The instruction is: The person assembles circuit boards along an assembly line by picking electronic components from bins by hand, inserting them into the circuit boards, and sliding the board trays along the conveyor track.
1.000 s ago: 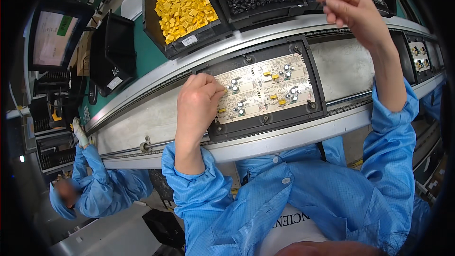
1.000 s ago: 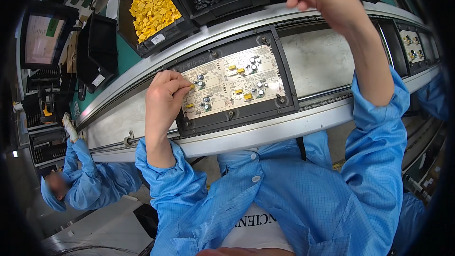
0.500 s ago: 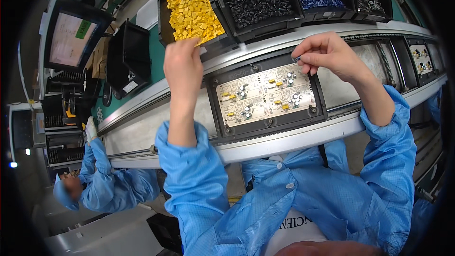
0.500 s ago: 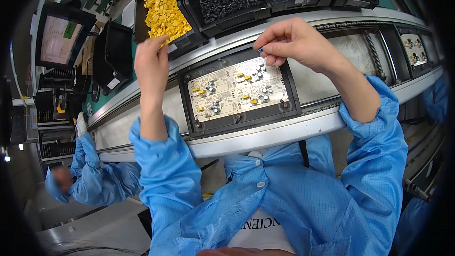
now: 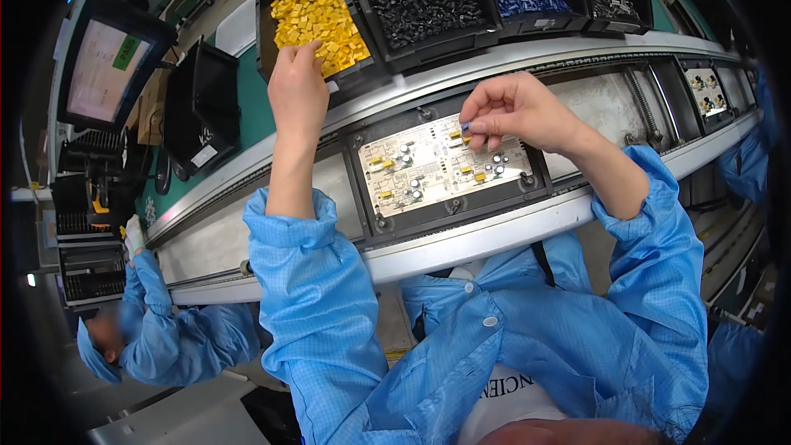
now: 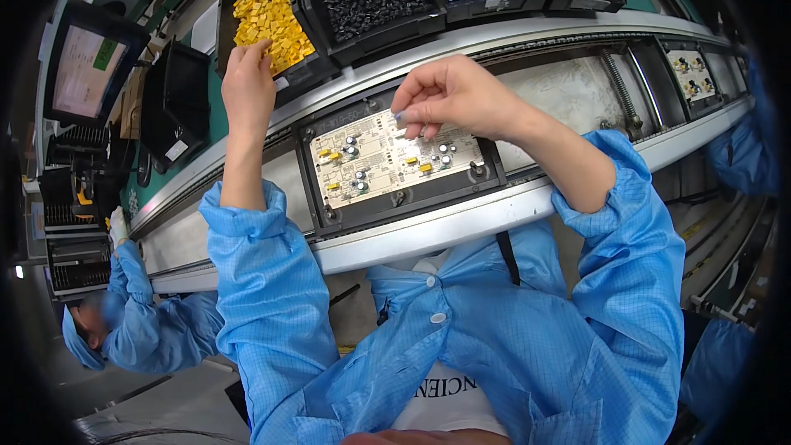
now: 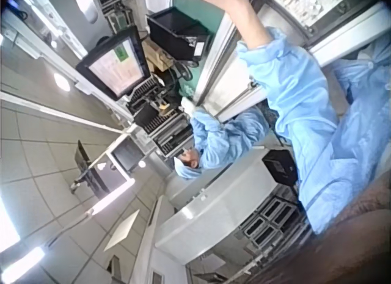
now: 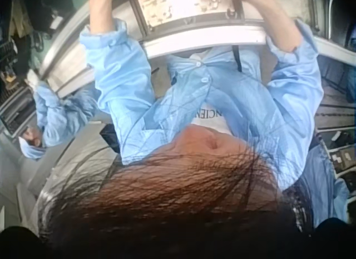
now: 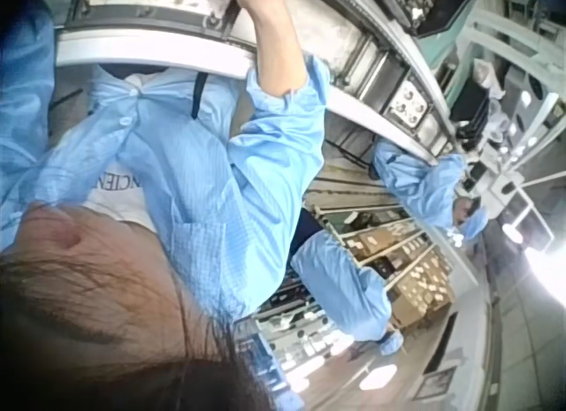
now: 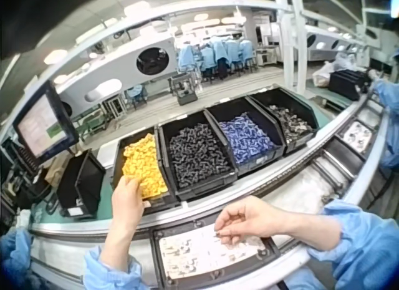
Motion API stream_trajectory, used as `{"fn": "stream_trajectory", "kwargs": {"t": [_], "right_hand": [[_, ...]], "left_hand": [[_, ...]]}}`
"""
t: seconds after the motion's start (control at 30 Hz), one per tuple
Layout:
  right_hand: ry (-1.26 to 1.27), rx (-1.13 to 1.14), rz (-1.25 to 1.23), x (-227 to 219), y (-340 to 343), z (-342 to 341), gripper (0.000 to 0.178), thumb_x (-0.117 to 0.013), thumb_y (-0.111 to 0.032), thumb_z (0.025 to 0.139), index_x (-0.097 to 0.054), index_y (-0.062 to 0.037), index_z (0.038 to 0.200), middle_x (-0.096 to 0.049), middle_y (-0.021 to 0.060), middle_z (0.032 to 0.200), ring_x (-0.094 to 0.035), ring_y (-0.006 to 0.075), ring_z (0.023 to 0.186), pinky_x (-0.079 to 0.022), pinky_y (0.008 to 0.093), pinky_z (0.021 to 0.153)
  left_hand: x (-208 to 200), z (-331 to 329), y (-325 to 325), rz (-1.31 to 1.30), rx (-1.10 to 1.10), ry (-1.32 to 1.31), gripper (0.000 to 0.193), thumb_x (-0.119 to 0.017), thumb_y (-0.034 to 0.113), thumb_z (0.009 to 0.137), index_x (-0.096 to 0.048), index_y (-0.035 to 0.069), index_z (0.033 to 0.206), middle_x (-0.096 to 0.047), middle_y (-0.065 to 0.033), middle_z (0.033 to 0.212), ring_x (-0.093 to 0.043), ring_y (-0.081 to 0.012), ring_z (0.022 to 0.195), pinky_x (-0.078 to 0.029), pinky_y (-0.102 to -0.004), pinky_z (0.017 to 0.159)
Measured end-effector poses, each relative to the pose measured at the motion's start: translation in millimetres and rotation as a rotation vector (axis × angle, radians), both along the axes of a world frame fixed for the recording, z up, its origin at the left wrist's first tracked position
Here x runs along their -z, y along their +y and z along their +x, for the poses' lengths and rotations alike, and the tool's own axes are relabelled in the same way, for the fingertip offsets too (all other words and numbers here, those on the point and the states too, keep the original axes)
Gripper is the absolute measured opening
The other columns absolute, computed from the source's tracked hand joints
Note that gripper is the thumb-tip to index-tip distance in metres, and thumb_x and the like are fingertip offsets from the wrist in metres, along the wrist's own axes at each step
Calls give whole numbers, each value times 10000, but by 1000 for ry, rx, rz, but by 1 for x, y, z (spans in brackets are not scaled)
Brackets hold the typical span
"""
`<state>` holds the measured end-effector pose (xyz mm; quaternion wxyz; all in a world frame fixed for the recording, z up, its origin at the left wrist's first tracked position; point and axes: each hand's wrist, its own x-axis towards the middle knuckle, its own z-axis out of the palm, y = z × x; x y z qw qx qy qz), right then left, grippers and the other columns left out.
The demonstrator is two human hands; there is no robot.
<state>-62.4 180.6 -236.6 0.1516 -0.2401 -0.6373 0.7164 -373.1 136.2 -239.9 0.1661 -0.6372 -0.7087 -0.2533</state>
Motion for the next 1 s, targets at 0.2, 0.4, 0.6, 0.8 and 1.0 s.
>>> {"fn": "stream_trajectory", "kwargs": {"t": [0.2,0.4,0.6,0.8,1.0], "right_hand": [[-148,-60,334,-3,-20,-31,133,-659,-1,855,-673,32,983,-697,78,872,-678,120,805,-547,230,702],[-245,-118,782,12,-27,-55,135,-677,-33,798,-686,2,928,-684,102,844,-671,196,752,-539,297,681],[-256,-29,921,19,-31,-66,118,-664,-36,817,-673,-4,929,-678,134,855,-671,251,751,-537,334,675],[-321,-42,951,22,-33,-70,161,-677,-41,820,-658,-12,977,-681,135,870,-678,258,770,-539,343,679],[-307,-10,1066,20,-36,-71,158,-685,-55,820,-653,-26,973,-678,125,868,-675,276,767,-538,349,671]], "left_hand": [[-7,23,-50,186,255,-318,211,-609,-62,854,-683,19,1034,-568,-138,938,-592,-271,856,-496,-343,740],[0,30,-98,159,275,-634,164,-600,-50,891,-683,-13,1028,-571,-85,932,-601,-179,832,-511,-281,732],[16,22,-106,131,274,-925,127,-596,-11,920,-675,-45,1013,-606,-76,969,-635,-135,817,-533,-248,734],[16,25,-107,113,287,-945,125,-612,-2,912,-679,-43,1010,-631,-79,994,-651,-130,805,-534,-238,726],[11,26,-109,118,293,-999,113,-629,6,906,-687,-32,995,-637,-67,949,-630,-108,765,-513,-222,690]]}}
